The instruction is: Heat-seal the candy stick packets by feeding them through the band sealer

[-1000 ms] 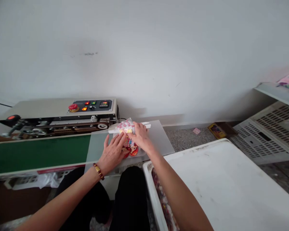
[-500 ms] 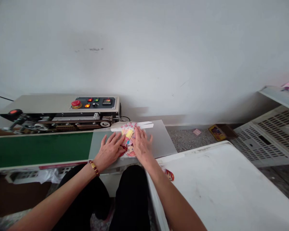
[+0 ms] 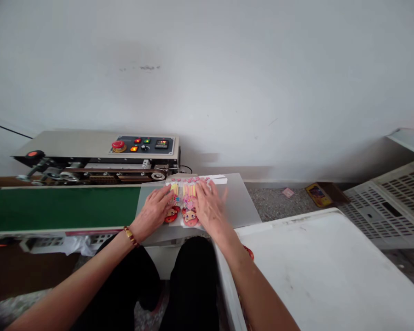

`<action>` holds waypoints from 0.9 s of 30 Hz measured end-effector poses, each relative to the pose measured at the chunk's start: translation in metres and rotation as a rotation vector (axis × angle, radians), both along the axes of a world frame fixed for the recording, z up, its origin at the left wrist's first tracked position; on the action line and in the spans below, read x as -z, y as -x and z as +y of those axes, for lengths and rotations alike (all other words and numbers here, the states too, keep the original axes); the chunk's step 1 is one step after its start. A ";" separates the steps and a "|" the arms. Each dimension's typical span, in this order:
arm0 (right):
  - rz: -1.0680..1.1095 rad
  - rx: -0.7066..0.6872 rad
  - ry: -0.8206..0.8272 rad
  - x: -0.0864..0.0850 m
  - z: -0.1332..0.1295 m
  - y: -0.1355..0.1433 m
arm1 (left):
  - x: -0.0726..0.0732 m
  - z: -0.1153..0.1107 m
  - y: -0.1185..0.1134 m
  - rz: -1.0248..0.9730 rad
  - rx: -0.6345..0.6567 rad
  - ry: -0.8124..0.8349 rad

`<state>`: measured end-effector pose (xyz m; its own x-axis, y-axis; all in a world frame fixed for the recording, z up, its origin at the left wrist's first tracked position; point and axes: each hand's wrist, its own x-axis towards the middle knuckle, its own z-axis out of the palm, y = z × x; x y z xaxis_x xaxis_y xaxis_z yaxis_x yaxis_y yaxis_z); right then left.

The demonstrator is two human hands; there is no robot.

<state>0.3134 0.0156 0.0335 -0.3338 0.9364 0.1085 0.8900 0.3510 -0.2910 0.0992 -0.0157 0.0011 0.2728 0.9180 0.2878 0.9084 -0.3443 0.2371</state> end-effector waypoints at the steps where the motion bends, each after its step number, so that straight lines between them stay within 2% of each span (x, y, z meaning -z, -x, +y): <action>1: -0.028 -0.080 -0.007 -0.003 0.003 0.002 | 0.000 0.004 0.001 0.004 0.044 0.018; 3: -0.082 -0.197 -0.009 -0.006 0.007 0.007 | 0.000 0.010 0.004 0.028 0.079 0.046; 5: -0.128 -0.238 -0.017 -0.006 0.011 0.013 | 0.001 0.013 0.007 0.047 0.064 0.051; 8: -0.184 -0.244 -0.070 -0.005 0.014 0.022 | 0.001 0.011 0.016 0.053 0.032 0.040; 12: -0.238 -0.258 -0.113 -0.008 0.016 0.031 | 0.000 0.009 0.027 0.054 0.056 0.043; 18: -0.231 -0.286 -0.166 -0.012 0.021 0.042 | 0.005 0.011 0.029 0.021 0.066 0.038; 23: -0.179 -0.291 -0.077 -0.013 0.042 0.066 | 0.013 0.011 0.031 -0.042 0.080 0.038; 27: -0.183 -0.298 -0.001 -0.015 0.058 0.079 | 0.014 0.011 0.032 -0.049 0.087 0.040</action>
<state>0.2342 0.0737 0.0481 -0.6068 0.7946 0.0223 0.7856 0.6037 -0.1357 0.0675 -0.0043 -0.0130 0.3383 0.9025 0.2665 0.8627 -0.4106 0.2954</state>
